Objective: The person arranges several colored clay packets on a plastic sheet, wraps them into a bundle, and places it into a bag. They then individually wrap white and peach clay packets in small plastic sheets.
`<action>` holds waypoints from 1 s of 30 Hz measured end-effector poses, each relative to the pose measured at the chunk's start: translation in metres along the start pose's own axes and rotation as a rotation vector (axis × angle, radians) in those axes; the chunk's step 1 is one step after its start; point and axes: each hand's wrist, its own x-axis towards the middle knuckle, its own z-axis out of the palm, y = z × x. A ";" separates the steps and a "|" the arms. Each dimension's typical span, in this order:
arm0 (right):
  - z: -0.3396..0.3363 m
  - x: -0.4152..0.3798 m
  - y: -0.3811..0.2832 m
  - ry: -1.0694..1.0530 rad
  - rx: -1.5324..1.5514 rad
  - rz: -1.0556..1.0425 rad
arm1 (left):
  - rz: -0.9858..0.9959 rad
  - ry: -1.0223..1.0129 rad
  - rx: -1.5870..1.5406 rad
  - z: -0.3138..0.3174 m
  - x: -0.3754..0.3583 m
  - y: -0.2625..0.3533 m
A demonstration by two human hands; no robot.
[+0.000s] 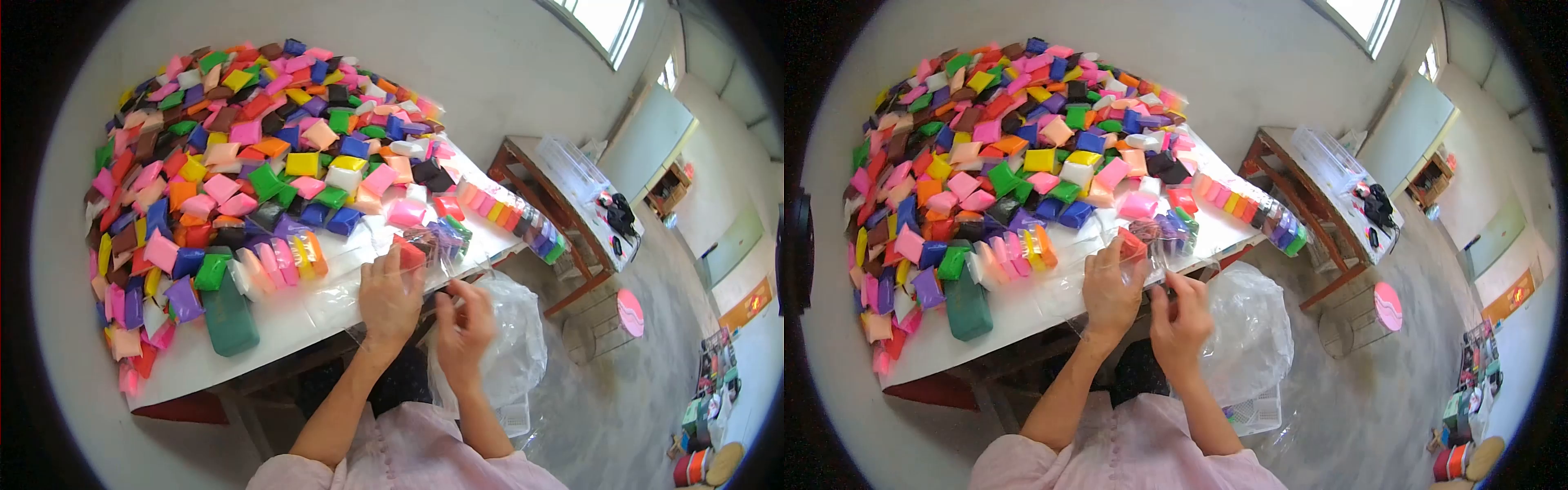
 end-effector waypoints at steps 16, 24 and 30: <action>0.134 0.099 -0.076 -0.885 -0.217 -0.353 | 0.060 0.027 -0.427 0.008 -0.014 -0.017; 0.144 0.095 -0.079 -0.949 -0.361 -0.297 | 0.175 0.073 -0.084 0.010 -0.014 -0.019; 0.156 0.088 -0.077 -0.937 -0.418 -0.278 | 0.270 0.097 -0.084 0.013 -0.015 -0.029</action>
